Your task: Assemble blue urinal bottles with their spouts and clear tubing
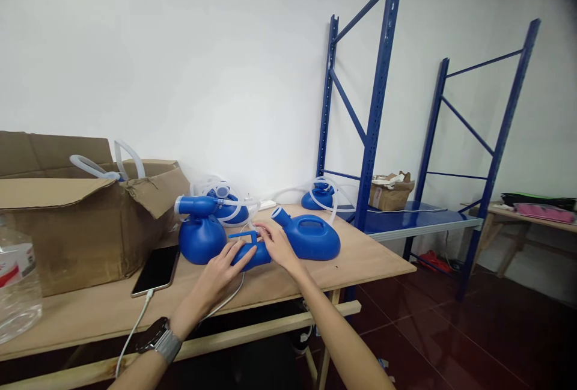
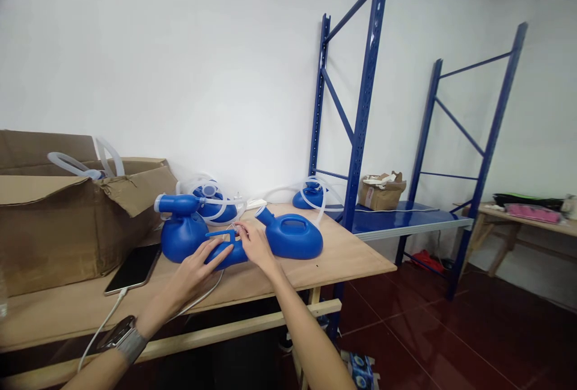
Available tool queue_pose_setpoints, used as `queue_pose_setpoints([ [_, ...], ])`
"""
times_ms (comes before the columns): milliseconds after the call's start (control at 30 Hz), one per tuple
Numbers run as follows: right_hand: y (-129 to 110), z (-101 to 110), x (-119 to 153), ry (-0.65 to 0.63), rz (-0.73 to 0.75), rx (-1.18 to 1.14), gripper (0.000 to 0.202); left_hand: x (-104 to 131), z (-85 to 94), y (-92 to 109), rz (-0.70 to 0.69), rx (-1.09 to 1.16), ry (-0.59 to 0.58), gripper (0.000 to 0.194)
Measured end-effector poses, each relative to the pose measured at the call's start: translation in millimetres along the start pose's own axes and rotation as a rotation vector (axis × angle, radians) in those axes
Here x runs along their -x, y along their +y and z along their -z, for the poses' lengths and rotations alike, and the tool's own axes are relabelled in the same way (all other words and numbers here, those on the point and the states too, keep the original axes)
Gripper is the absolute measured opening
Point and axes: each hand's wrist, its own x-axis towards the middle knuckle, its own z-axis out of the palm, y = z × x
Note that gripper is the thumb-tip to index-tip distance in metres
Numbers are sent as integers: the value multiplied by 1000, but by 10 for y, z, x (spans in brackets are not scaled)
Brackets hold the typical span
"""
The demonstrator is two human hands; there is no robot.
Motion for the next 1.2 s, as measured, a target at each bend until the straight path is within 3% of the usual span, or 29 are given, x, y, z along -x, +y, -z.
queue_pose_setpoints([
  [200,16,78,-9,60,-45,-59,31,13,-1,-22,34,26,11,74],
  [433,44,31,57,1,-23,-258,31,15,2,-13,18,48,16,75],
  [633,20,-51,103,3,-43,-154,31,32,-2,-32,-4,34,10,70],
  [767,-32,-59,148,44,-18,-206,35,46,5,-38,-9,47,34,68],
  [967,-35,-36,149,-10,-55,-203,36,48,16,-30,-41,26,20,68],
  [1200,-65,20,151,-55,41,-141,36,48,12,-30,-61,24,12,66],
])
